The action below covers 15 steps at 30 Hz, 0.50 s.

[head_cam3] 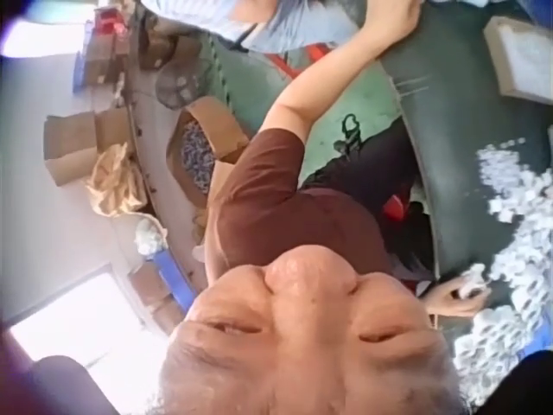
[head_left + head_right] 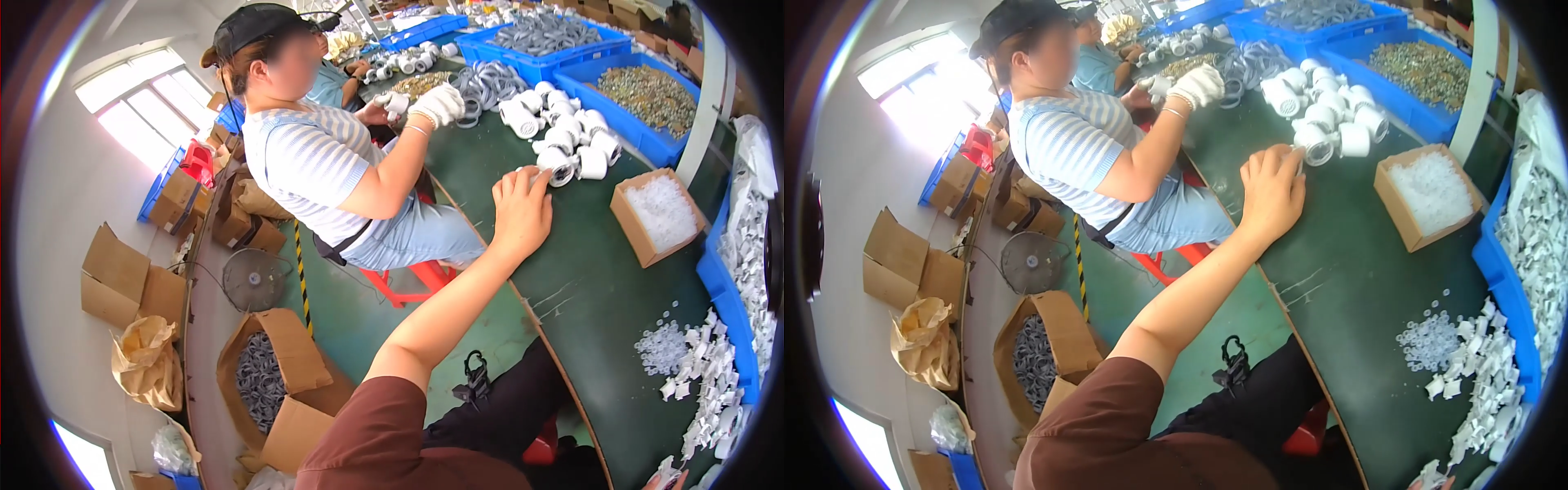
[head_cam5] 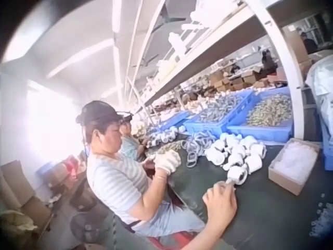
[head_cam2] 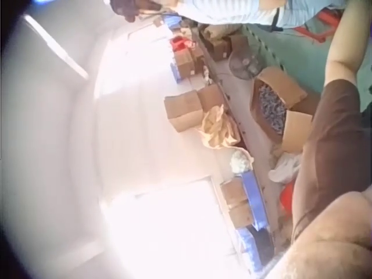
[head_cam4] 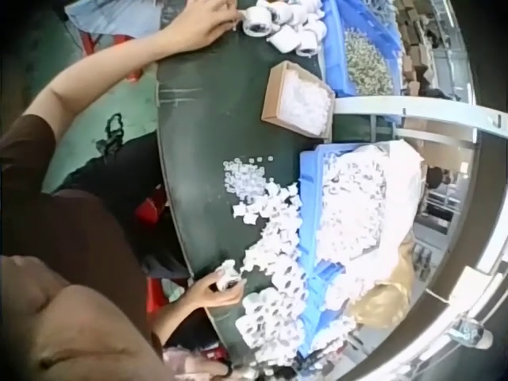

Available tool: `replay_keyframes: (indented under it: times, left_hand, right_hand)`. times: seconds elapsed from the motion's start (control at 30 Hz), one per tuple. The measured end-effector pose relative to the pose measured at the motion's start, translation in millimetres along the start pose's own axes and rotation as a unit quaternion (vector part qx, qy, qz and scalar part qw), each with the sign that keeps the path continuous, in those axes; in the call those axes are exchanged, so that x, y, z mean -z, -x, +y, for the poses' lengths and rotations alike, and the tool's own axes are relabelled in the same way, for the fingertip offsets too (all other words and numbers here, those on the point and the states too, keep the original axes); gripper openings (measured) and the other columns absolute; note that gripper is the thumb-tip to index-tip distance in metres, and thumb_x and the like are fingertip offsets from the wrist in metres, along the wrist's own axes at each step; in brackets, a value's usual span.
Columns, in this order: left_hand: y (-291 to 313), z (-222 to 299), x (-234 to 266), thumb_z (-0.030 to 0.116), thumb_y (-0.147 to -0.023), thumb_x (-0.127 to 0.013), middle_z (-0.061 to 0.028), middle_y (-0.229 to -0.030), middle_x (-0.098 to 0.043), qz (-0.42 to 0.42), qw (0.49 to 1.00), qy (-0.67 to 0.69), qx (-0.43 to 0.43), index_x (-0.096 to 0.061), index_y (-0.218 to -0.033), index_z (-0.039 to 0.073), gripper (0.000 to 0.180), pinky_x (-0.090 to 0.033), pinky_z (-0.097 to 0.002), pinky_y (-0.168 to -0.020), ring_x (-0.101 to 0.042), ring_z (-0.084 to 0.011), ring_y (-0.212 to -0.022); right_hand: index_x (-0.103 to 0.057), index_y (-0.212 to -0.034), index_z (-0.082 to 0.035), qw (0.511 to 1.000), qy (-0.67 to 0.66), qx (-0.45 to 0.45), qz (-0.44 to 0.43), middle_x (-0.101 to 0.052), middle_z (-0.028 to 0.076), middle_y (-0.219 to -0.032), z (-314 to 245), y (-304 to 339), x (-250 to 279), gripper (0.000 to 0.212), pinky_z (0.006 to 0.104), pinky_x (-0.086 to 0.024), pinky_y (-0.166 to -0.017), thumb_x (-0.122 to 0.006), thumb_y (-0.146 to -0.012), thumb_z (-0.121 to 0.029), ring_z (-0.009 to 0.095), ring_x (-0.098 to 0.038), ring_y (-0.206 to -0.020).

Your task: The person assembles camera components by hand, picking up camera housings and attaching small plastic pieces and rings to the wires and housings.

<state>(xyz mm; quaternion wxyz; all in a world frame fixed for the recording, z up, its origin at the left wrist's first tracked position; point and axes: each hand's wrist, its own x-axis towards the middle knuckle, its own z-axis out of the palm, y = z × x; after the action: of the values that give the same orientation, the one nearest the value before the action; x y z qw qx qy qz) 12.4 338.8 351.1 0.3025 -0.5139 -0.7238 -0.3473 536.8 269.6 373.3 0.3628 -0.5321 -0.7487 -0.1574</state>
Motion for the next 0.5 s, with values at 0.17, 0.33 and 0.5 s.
replay_keyframes:
  times: [0.17, 0.33, 0.5]
  left_hand:
    - [5, 7, 10, 0.011, -0.083, -0.070, -0.0134, -0.131, -0.053, 0.012, 0.998, 0.063, 0.005, -0.059, -0.129, 0.008, 0.047, -0.035, -0.0485, -0.103, -0.046, -0.0375, -0.121]
    - [24, 33, 30, 0.009, -0.084, -0.070, -0.0137, -0.125, -0.055, -0.038, 0.983, 0.166, 0.073, -0.062, -0.118, 0.009, 0.035, -0.039, -0.0455, -0.102, -0.047, -0.0352, -0.118]
    - [41, 101, 61, 0.006, -0.086, -0.069, -0.0144, -0.125, -0.054, -0.065, 0.948, 0.309, 0.038, -0.061, -0.116, 0.009, 0.032, -0.039, -0.0434, -0.102, -0.047, -0.0345, -0.116]
  right_hand:
    - [-0.064, -0.130, 0.000, 1.000, -0.013, 0.014, 0.015, -0.066, 0.016, -0.119, 6, 2, 7, 0.048, 0.0456, -0.049, -0.095, -0.075, -0.093, -0.029, 0.034, -0.063, -0.105]
    - [-0.063, -0.132, -0.001, 1.000, -0.016, -0.007, -0.008, -0.066, 0.016, -0.120, -4, 10, 4, 0.049, 0.0461, -0.048, -0.094, -0.076, -0.093, -0.028, 0.035, -0.063, -0.106]
    - [-0.062, -0.133, -0.001, 0.998, -0.030, -0.008, -0.047, -0.066, 0.017, -0.120, -12, 12, 4, 0.050, 0.0471, -0.048, -0.093, -0.076, -0.092, -0.027, 0.036, -0.062, -0.106]
